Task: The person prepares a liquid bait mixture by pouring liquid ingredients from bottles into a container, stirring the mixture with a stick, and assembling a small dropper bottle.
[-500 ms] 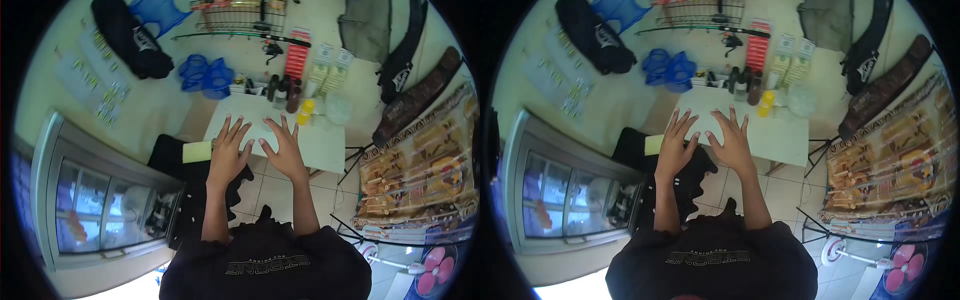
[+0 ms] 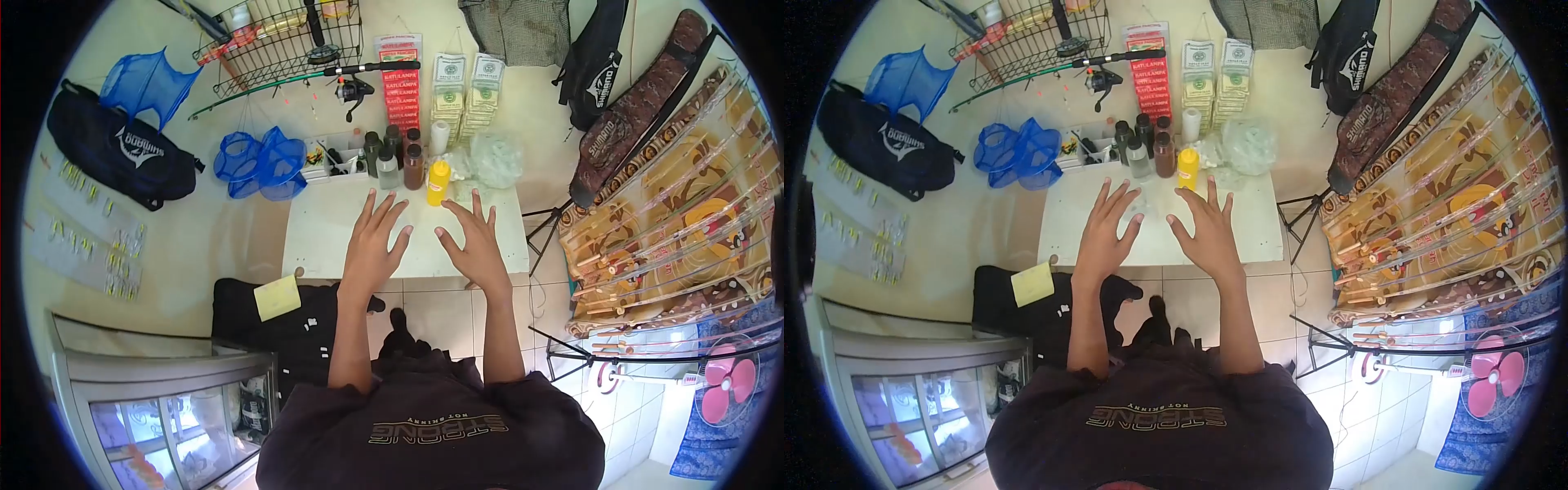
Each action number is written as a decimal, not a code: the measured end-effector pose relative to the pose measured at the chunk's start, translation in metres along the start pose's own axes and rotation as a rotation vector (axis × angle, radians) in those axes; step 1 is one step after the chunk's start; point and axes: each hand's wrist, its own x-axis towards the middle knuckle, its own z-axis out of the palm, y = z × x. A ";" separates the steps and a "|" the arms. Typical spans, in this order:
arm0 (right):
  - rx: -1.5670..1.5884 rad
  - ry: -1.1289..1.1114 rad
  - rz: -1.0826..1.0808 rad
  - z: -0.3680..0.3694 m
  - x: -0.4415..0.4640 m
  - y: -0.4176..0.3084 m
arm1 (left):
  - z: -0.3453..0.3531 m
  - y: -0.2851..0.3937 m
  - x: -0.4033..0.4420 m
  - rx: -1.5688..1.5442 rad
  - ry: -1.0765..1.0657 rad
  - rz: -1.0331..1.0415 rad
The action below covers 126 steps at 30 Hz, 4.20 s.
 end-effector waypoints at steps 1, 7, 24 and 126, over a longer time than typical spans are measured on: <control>-0.002 0.002 0.005 0.003 0.005 0.004 | 0.004 -0.005 0.005 -0.003 -0.004 0.002; -0.041 -0.036 0.024 0.028 0.055 0.026 | 0.026 -0.053 0.048 -0.015 -0.026 0.002; -0.495 -0.142 0.169 0.164 0.230 0.137 | 0.118 -0.204 0.161 -0.031 -0.137 -0.067; -0.077 0.103 -0.250 0.104 0.117 0.153 | 0.197 -0.165 0.080 0.087 -0.319 -0.277</control>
